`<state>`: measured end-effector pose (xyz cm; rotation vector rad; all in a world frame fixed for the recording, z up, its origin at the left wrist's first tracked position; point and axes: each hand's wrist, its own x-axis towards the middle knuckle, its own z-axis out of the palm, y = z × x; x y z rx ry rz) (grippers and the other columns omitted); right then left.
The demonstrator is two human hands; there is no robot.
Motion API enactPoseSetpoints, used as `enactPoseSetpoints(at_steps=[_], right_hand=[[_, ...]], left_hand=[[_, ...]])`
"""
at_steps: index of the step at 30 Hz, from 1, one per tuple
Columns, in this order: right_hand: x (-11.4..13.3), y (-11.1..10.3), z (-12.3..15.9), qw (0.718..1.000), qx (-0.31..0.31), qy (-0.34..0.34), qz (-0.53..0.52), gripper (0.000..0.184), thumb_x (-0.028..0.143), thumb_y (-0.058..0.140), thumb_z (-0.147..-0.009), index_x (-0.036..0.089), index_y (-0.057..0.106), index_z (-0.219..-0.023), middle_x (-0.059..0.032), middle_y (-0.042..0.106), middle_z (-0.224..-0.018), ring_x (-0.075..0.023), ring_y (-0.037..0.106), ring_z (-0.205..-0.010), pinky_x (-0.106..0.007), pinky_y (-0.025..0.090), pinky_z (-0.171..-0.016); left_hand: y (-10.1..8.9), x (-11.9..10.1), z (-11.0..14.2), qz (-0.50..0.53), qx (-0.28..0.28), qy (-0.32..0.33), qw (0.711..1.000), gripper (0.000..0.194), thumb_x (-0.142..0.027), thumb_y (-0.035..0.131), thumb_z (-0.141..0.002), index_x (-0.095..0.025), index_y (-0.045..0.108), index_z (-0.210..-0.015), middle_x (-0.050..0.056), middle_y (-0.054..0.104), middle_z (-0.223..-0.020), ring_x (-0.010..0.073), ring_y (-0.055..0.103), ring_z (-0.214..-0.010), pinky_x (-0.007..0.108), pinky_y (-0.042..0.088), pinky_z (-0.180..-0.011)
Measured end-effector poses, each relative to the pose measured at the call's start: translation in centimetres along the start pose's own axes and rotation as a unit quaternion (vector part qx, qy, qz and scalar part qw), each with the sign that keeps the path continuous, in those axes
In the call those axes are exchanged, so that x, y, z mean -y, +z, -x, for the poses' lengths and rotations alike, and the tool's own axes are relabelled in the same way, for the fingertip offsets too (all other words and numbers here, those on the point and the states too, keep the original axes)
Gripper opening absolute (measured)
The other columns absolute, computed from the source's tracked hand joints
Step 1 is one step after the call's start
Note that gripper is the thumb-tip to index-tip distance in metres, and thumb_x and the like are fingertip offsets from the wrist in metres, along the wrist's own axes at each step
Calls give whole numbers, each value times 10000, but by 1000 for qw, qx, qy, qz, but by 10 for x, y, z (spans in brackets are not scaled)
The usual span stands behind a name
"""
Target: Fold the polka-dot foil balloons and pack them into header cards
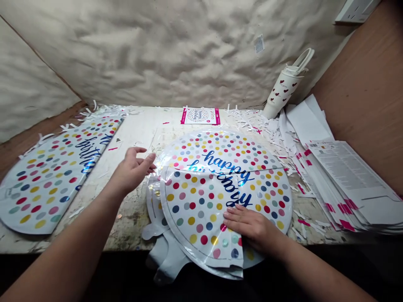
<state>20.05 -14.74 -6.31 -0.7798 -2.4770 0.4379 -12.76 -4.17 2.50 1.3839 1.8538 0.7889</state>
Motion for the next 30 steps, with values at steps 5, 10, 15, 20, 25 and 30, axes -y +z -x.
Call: enactPoseSetpoints(at_steps=[5, 10, 15, 20, 25, 30], right_hand=[[2, -2, -1, 1000, 4, -1, 5, 331, 149, 458, -885, 181, 561, -1198, -92, 618, -1172, -178, 518, -1160, -385, 398, -1016], [2, -3, -2, 1000, 7, -2, 11, 331, 151, 435, -896, 179, 555, -1204, -93, 613, -1177, -179, 520, -1159, -390, 403, -1013], [1, 0, 0, 1000, -2, -15, 25, 327, 136, 443, -890, 167, 560, -1194, -90, 607, -1188, -180, 514, -1166, -385, 406, -1016], [0, 0, 1, 999, 3, -15, 29, 338, 122, 440, -889, 165, 549, -1207, -95, 605, -1191, -178, 510, -1172, -388, 405, -1017], [-7, -6, -3, 1000, 6, -17, 13, 321, 135, 440, -887, 161, 569, -1180, -105, 620, -1168, -179, 535, -1145, -382, 413, -1009], [-16, -13, -7, 998, 52, -27, -22, 324, 130, 436, -888, 172, 567, -1182, -80, 622, -1175, -170, 504, -1179, -379, 369, -1040]], left_hand=[[24, 3, -12, 174, 199, -124, 956, 716, -528, 623, -721, -197, 376, -1305, 100, 671, -884, 231, 661, -675, 342, 541, -584], [11, 2, -18, 71, 29, -48, 996, 793, -525, 613, -736, -236, 249, -1379, 37, 671, -773, 147, 608, -522, 237, 490, -471], [2, 3, -4, 133, 197, -131, 962, 663, -537, 570, -765, -204, 392, -1309, 45, 671, -664, 198, 649, -555, 269, 515, -472], [44, 2, -4, 293, 166, -169, 926, 760, -175, 703, -695, -236, 341, -1360, 125, 623, -1108, 209, 675, -778, 340, 574, -667], [38, 12, -19, 285, -6, -87, 955, 773, -39, 593, -732, -243, 246, -1392, 125, 432, -1361, 192, 581, -1058, 288, 534, -803], [62, 5, -9, -30, 65, 363, 929, 355, -187, 442, -866, -196, 511, -1214, 90, 520, -1291, 193, 463, -1206, 353, 388, -1004]])
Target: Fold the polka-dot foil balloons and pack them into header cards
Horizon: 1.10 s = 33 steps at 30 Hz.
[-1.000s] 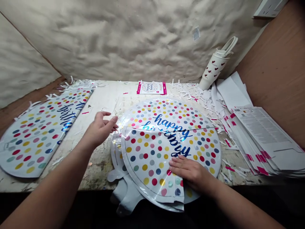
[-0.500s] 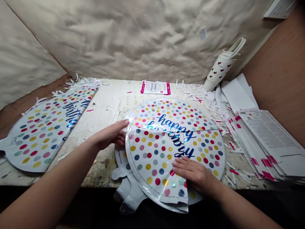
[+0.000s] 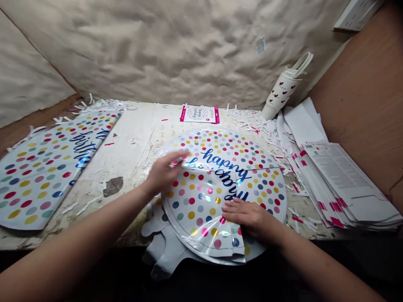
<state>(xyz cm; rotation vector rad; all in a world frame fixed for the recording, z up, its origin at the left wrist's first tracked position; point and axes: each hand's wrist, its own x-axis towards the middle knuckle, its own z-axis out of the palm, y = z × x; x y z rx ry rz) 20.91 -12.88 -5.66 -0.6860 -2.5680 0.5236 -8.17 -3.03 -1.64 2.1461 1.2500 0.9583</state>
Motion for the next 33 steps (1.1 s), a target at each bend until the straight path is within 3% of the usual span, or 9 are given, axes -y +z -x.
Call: enactPoseSetpoints(at_steps=[2, 5, 11, 15, 18, 21, 26, 30, 33], right_hand=[[-1, 0, 1, 1000, 4, 8, -6, 342, 119, 439, -876, 176, 556, -1192, -84, 593, -1218, -176, 471, -1211, -387, 356, -1046], [2, 3, 8, 997, -49, 63, 6, 338, 86, 456, -837, 146, 559, -1153, -117, 560, -1252, -203, 417, -1255, -431, 326, -1057], [9, 3, 26, 992, -48, 82, -86, 266, 137, 477, -856, 210, 598, -1081, -57, 630, -1163, -200, 510, -1171, -432, 297, -1056], [3, -14, 10, 952, -57, 233, -189, 272, 259, 373, -909, 196, 610, -1027, -57, 682, -984, -197, 634, -911, -356, 472, -841], [-5, -24, -14, 915, -84, 350, -182, 276, 325, 380, -907, 187, 616, -872, -37, 662, -821, -184, 616, -763, -298, 484, -679], [-11, -28, -32, 895, -53, 390, -209, 216, 365, 483, -857, 185, 593, -814, -21, 637, -774, -175, 593, -713, -281, 473, -620], [-9, -22, -31, 923, -49, 281, -260, 122, 264, 654, -747, 186, 642, -840, -27, 656, -811, -165, 610, -750, -290, 492, -687], [-7, -12, -16, 966, -58, 145, -207, 110, 225, 626, -788, 228, 699, -870, -43, 705, -882, -192, 621, -930, -358, 447, -880], [-6, -8, -8, 968, -61, 160, -186, 187, 231, 639, -783, 251, 683, -964, -51, 694, -1002, -207, 593, -1034, -384, 429, -922]], left_hand=[[32, -15, -2, -51, 203, 160, 965, 349, -215, 401, -884, -207, 532, -1208, 72, 497, -1325, 200, 404, -1258, 375, 316, -1051], [73, -34, -1, -129, 305, 224, 917, 458, -363, 410, -892, -227, 410, -1330, 87, 314, -1449, 278, 210, -1351, 495, 157, -1082], [88, -43, 4, -227, 314, 198, 900, 632, -576, 354, -859, -281, 249, -1408, 116, 115, -1503, 369, 54, -1362, 615, 67, -1024], [88, -41, 0, -250, 318, 160, 900, 574, -444, 293, -921, -185, 211, -1427, 124, 166, -1490, 314, 101, -1369, 549, 89, -1062], [72, -29, 8, -246, 363, 162, 884, 570, -400, 317, -921, -146, 223, -1422, 103, 207, -1482, 261, 164, -1366, 458, 128, -1093], [39, -13, 32, -262, 333, 159, 892, 638, -459, 352, -901, -164, 168, -1436, 81, 173, -1492, 243, 145, -1372, 422, 125, -1104], [9, -12, 64, -310, 274, 96, 905, 562, -434, 263, -937, -173, 195, -1430, 81, 168, -1490, 257, 138, -1371, 446, 150, -1094], [25, -31, 49, -284, 305, 108, 902, 616, -480, 272, -918, -120, 237, -1416, 124, 166, -1484, 271, 114, -1371, 431, 156, -1096], [43, -41, 31, -259, 333, 120, 899, 626, -478, 280, -914, -125, 203, -1425, 129, 133, -1492, 279, 98, -1372, 446, 146, -1094]])
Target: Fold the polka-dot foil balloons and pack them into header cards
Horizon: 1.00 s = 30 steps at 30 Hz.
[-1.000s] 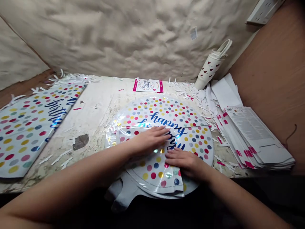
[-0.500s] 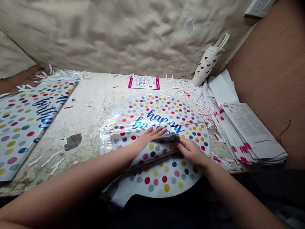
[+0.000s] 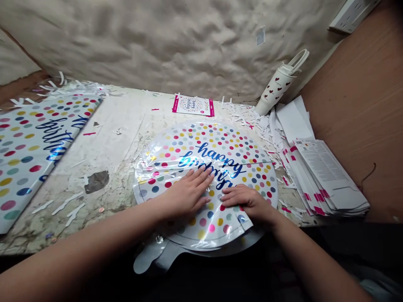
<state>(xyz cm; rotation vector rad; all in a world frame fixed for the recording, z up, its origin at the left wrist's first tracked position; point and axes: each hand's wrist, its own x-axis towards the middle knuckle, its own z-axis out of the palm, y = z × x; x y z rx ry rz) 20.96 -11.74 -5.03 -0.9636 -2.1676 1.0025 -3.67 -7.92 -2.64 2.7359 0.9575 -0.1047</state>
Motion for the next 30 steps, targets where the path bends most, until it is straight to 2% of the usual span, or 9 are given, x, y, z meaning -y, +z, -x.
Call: enactPoseSetpoints(at_steps=[4, 10, 13, 15, 20, 22, 25, 27, 30], right_hand=[[1, 0, 5, 999, -27, 29, -9, 172, 166, 589, -805, 243, 654, -945, -51, 678, -1040, -194, 575, -1073, -383, 447, -928], [4, 2, 12, 992, -83, -63, 65, 132, 141, 600, -788, 203, 651, -893, -89, 649, -1082, -209, 544, -1111, -388, 437, -938], [5, 7, 15, 983, -56, -126, 124, 209, 117, 533, -827, 213, 646, -973, -69, 679, -1043, -206, 530, -1143, -393, 413, -941], [6, 9, 17, 983, -26, -123, 137, 255, 116, 485, -851, 216, 623, -1040, -63, 672, -1074, -190, 530, -1147, -386, 396, -955], [10, 7, 15, 995, 29, -62, 75, 209, 134, 489, -833, 216, 628, -967, -45, 681, -1051, -186, 573, -1084, -382, 361, -972], [11, 2, 9, 999, 31, -2, 21, 175, 195, 479, -851, 210, 634, -930, -41, 696, -958, -183, 617, -962, -343, 426, -880], [12, -5, -10, 993, -4, 118, -13, 209, 280, 426, -880, 195, 616, -897, -25, 661, -831, -155, 604, -757, -273, 469, -690], [13, -8, -25, 979, -33, 199, 28, 219, 333, 427, -874, 200, 587, -805, -5, 624, -753, -149, 571, -679, -261, 450, -613], [13, -7, -45, 953, -56, 285, 87, 291, 405, 431, -861, 207, 512, -664, 8, 564, -621, -149, 523, -564, -253, 385, -495]], left_hand=[[6, -4, -20, 12, 0, 19, 1000, 649, -519, 327, -887, -201, 180, -1433, 119, 99, -1501, 312, 56, -1371, 503, 126, -1075], [10, -3, -20, 7, -21, 2, 1000, 669, -551, 325, -880, -206, 175, -1433, 128, 115, -1501, 316, 49, -1372, 503, 105, -1072], [5, 0, -17, 1, -4, 17, 1000, 654, -504, 366, -879, -208, 181, -1432, 123, 118, -1502, 319, 53, -1372, 513, 105, -1071], [3, 3, -15, -4, 6, 35, 999, 611, -419, 391, -882, -225, 198, -1428, 115, 121, -1503, 326, 52, -1370, 529, 115, -1063], [7, -5, -20, -11, -22, 55, 998, 559, -342, 412, -875, -292, 250, -1408, 105, 110, -1505, 358, 39, -1363, 597, 91, -1035], [8, -10, -25, -6, -23, 45, 999, 545, -371, 400, -886, -286, 260, -1406, 105, 112, -1504, 360, 40, -1363, 603, 81, -1034], [9, -3, -20, 21, 2, 37, 999, 604, -418, 393, -890, -216, 207, -1427, 103, 125, -1501, 308, 86, -1370, 507, 120, -1080], [9, 16, 1, 31, 15, 28, 999, 629, -414, 378, -892, -164, 178, -1433, 102, 140, -1497, 267, 118, -1372, 438, 153, -1097], [7, 50, 55, 13, 9, -28, 999, 552, -353, 338, -901, -165, 251, -1414, 83, 242, -1472, 259, 204, -1354, 441, 190, -1093]])
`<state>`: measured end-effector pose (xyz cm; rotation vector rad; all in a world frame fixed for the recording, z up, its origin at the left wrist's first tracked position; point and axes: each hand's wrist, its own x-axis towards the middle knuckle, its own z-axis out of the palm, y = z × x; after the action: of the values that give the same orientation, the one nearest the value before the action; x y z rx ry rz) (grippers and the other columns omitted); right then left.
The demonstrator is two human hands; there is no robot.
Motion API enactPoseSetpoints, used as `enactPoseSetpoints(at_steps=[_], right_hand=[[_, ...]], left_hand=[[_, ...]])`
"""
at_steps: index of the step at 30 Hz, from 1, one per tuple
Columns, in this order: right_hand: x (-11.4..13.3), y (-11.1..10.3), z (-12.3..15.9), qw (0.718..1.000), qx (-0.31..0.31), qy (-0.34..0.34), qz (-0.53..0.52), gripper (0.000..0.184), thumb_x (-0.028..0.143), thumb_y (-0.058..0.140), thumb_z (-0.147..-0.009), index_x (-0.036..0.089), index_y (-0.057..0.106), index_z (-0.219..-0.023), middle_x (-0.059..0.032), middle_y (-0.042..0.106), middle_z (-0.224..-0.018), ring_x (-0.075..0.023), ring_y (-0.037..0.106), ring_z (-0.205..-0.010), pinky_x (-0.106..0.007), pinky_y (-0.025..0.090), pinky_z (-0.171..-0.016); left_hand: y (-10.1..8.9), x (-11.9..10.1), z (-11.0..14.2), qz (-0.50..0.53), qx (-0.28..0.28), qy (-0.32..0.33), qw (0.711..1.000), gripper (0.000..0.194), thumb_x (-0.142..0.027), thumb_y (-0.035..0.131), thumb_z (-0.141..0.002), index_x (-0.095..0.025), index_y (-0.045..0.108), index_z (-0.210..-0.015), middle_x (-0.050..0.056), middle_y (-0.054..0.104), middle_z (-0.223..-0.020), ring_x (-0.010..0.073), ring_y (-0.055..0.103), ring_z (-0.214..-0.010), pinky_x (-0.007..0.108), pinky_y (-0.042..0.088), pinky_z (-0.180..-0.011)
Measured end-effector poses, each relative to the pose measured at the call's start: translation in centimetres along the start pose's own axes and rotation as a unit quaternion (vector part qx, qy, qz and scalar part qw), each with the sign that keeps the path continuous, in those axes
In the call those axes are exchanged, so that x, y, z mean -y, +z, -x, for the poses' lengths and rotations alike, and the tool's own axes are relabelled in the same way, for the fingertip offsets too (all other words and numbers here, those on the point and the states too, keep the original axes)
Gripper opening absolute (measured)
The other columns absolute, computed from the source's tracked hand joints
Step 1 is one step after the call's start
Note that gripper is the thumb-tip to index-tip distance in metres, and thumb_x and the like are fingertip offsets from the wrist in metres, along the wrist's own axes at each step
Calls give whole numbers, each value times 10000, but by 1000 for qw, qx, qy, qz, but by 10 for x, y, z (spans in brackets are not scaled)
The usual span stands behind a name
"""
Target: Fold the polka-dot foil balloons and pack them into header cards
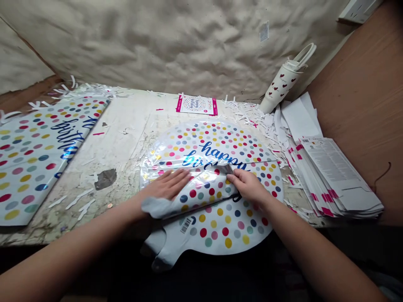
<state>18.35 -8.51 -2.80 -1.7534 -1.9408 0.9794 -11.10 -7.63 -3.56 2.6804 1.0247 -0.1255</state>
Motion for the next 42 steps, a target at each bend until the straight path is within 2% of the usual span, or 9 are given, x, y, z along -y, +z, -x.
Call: enactPoseSetpoints(at_steps=[5, 8, 14, 19, 21, 24, 30, 35, 42], right_hand=[[9, 8, -17, 999, -24, 34, 36, 309, 412, 438, -855, 215, 496, -625, -5, 552, -577, -135, 486, -483, -246, 318, -428], [12, 9, -18, 997, -32, 36, 66, 310, 406, 460, -848, 215, 510, -610, -14, 569, -578, -136, 498, -488, -247, 320, -424], [22, 20, -2, 977, -133, -50, 160, 283, 318, 486, -857, 203, 552, -1107, -123, 651, -952, -258, 608, -840, -368, 473, -660], [16, 27, -3, 948, -38, -169, 266, 517, 402, 374, -911, 188, 321, -1379, -119, 357, -1423, -292, 294, -1318, -555, 182, -1067], [12, 19, 0, 952, -23, -113, 283, 623, 479, 383, -886, 150, 270, -1402, -148, 273, -1456, -313, 246, -1335, -576, 184, -1060], [10, 8, 13, 928, 15, -232, 291, 648, 360, 476, -850, 160, 234, -1417, -122, 193, -1486, -283, 170, -1363, -524, 198, -1084], [20, 15, 36, 894, -48, -351, 273, 334, 63, 390, -861, 131, 573, -1132, -176, 605, -1166, -293, 484, -1190, -579, 261, -1043], [26, 24, 71, 855, -106, -475, 178, 373, 129, 464, -875, 253, 492, -1225, -87, 641, -1132, -249, 508, -1174, -504, 310, -1065], [-28, 28, 70, 952, -163, -241, 101, 917, 281, 581, -796, 167, -61, -1440, -162, 121, -1496, -304, 154, -1360, -512, 325, -1050]], left_hand=[[-18, -7, 59, 22, -208, -157, 965, 501, -236, 357, -887, -259, 315, -1385, 3, 490, -1336, 243, 473, -1202, 396, 421, -984], [-16, -56, 47, 1, -321, -60, 945, 624, -177, 386, -870, -285, 147, -1436, 33, 378, -1418, 244, 385, -1272, 424, 370, -1030], [34, -95, 21, -66, -144, 13, 987, 660, -444, 379, -889, -89, 217, -1421, 173, 320, -1426, 325, 288, -1313, 452, 313, -1031], [44, -85, 28, -62, -135, 6, 989, 658, -451, 348, -901, -114, 165, -1436, 146, 243, -1461, 295, 217, -1346, 432, 219, -1074], [42, -85, 30, -63, -132, 7, 989, 669, -464, 345, -901, -114, 153, -1437, 148, 235, -1463, 291, 220, -1346, 426, 210, -1077], [40, -85, 31, -62, -123, 11, 990, 681, -469, 345, -900, -115, 130, -1441, 147, 218, -1468, 285, 214, -1349, 420, 207, -1080], [27, -87, 23, -60, -110, 2, 992, 647, -475, 341, -898, -103, 237, -1416, 149, 303, -1435, 280, 280, -1325, 422, 277, -1058], [15, -81, 10, -87, -111, -72, 987, 416, -155, 394, -849, -95, 519, -1242, 158, 538, -1265, 286, 503, -1170, 425, 433, -950], [23, -51, 2, 34, -123, 126, 984, 521, -131, 354, -883, -221, 314, -1394, 42, 412, -1392, 195, 343, -1300, 331, 352, -1046]])
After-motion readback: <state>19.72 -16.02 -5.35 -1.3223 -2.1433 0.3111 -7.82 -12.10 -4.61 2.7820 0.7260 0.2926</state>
